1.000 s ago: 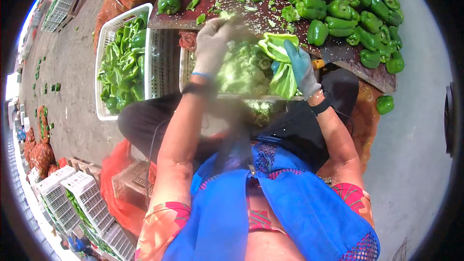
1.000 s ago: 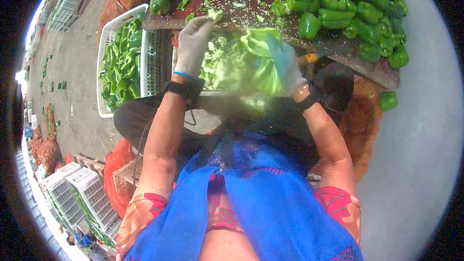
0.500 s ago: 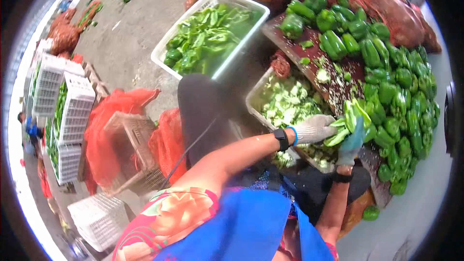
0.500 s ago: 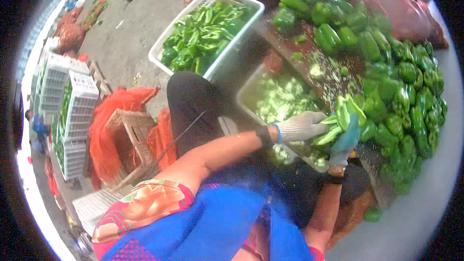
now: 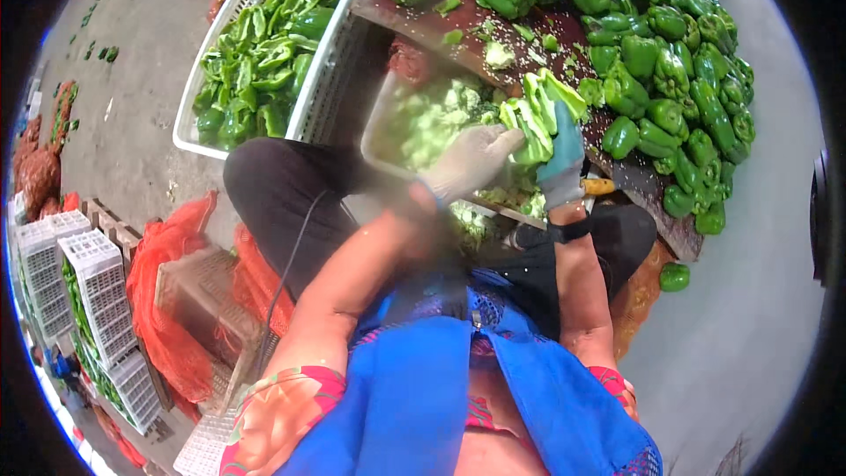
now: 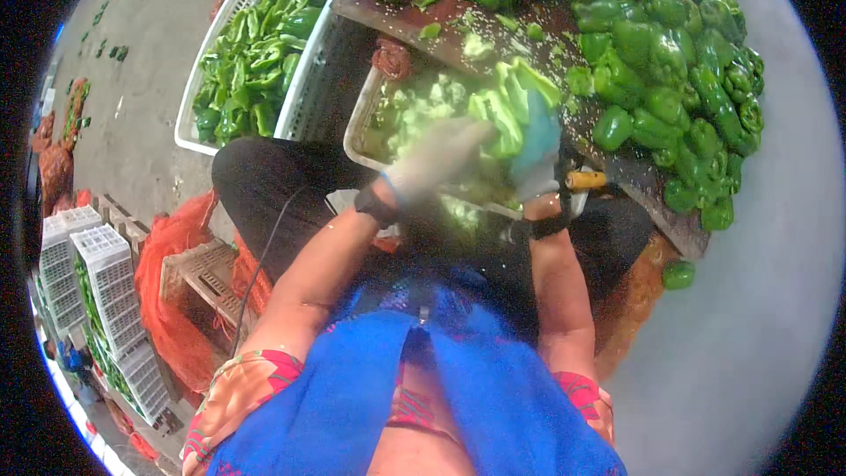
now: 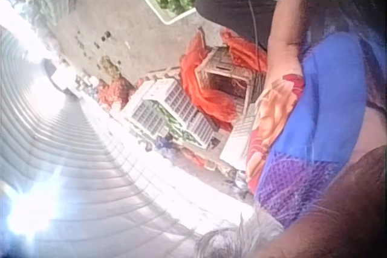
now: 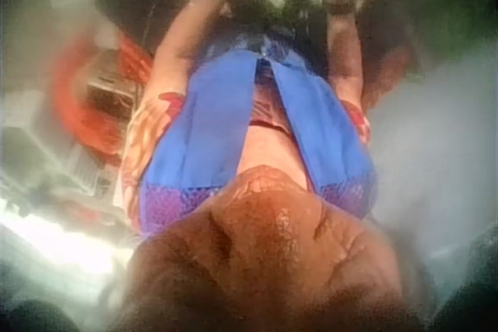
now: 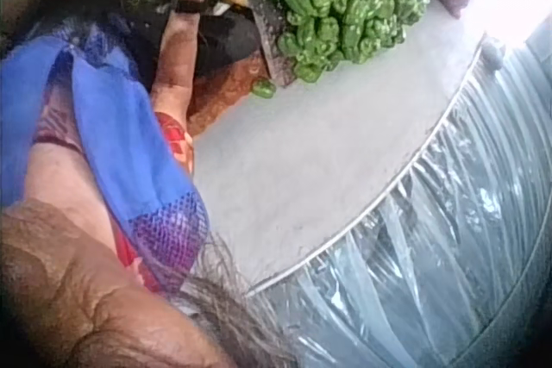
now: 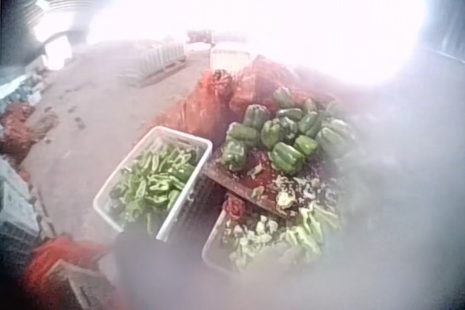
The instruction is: Processing green bell peppers by removing stems and chopping them with a cleaver.
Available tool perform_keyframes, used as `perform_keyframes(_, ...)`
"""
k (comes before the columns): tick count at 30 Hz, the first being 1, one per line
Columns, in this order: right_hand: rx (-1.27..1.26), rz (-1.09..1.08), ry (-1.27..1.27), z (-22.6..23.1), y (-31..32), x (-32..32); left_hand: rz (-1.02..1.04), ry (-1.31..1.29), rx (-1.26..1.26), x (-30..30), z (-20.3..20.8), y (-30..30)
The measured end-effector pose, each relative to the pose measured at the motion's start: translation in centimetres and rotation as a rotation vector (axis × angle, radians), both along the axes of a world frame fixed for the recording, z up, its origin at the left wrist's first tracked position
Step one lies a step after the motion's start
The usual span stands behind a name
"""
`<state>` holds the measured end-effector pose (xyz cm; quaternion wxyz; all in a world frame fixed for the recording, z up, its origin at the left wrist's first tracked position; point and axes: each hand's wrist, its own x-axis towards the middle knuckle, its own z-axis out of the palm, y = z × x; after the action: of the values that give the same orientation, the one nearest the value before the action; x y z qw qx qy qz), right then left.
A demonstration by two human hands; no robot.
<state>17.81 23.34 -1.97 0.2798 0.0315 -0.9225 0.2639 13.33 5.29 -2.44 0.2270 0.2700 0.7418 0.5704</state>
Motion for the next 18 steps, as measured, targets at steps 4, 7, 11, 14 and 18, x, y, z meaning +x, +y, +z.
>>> perform_keyframes(4,-0.374,0.023,-0.276,1.3,-0.6,0.2,-0.065,0.345,-0.179,0.0,-1.0,-0.7)
perform_keyframes(7,-1.062,-0.02,-0.314,-1.9,1.4,-1.0,-0.11,-0.114,-0.053,0.4,2.4,-0.2)
perform_keyframes(11,-1.234,0.044,-0.274,-2.4,0.6,-1.3,-0.104,0.338,-0.06,0.2,2.4,-1.1)
perform_keyframes(14,-0.875,0.07,-0.22,-1.7,-0.5,-0.1,-0.044,0.132,0.107,2.0,2.3,-1.3)
perform_keyframes(18,0.103,-0.102,-0.246,-0.2,1.5,1.6,0.116,0.113,-0.17,1.7,-1.4,2.5)
